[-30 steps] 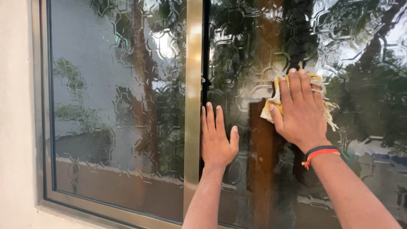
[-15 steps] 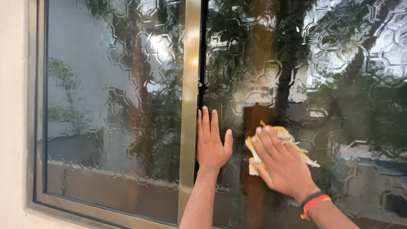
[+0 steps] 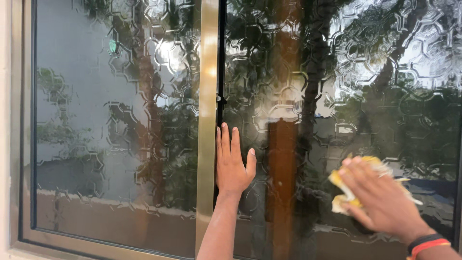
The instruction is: The person wipes a textured glass window with a yellow cloth, moving the cloth in circular and vertical motions across the surface. The person uses both hands to hold the cloth and apply pressure while cleaning the window.
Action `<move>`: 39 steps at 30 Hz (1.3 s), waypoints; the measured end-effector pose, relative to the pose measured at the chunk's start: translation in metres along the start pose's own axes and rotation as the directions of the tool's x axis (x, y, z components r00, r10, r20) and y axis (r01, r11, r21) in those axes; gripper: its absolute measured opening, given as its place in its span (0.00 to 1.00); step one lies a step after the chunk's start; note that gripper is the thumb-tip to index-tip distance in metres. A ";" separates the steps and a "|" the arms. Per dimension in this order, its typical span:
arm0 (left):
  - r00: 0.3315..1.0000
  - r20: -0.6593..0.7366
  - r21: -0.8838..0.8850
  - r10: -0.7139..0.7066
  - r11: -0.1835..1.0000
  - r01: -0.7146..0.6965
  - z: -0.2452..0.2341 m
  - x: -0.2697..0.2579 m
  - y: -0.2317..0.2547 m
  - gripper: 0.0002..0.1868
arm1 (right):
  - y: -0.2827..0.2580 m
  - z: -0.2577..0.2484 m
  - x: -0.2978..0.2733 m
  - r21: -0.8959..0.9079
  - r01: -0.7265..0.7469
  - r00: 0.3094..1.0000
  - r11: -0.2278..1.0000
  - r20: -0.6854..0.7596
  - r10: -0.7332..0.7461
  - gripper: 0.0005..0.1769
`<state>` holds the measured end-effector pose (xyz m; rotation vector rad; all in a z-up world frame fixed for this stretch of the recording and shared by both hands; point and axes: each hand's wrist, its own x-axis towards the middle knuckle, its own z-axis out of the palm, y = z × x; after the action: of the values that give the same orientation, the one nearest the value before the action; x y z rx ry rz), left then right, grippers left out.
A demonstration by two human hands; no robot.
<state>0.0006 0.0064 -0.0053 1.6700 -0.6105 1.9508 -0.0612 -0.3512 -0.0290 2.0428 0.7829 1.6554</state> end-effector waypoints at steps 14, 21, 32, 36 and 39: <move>1.000 0.013 0.022 -0.012 1.000 0.011 0.001 -0.001 -0.001 0.38 | 0.038 0.011 0.094 -0.064 -0.438 0.847 0.897 -0.364 0.388 0.39; 1.000 0.014 0.031 -0.015 0.999 0.014 0.001 -0.001 -0.001 0.38 | 0.017 0.012 0.146 -0.053 -0.436 0.858 0.898 -0.327 0.397 0.40; 1.000 0.017 0.008 -0.005 1.000 0.005 -0.001 -0.002 -0.001 0.37 | -0.084 0.004 0.189 0.036 -0.137 0.959 0.990 -0.247 0.141 0.41; 1.000 0.004 0.007 0.004 1.000 -0.004 0.000 -0.001 -0.003 0.36 | -0.095 0.000 0.175 0.057 -0.002 0.981 0.998 -0.194 0.013 0.41; 1.000 0.001 0.006 0.016 1.000 -0.016 0.000 -0.001 -0.003 0.37 | -0.103 0.000 0.159 0.098 0.043 0.989 0.994 -0.142 -0.029 0.41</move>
<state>0.0031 0.0087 -0.0064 1.6742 -0.6204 1.9651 -0.0562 -0.1702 0.0268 1.9818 0.9631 1.7880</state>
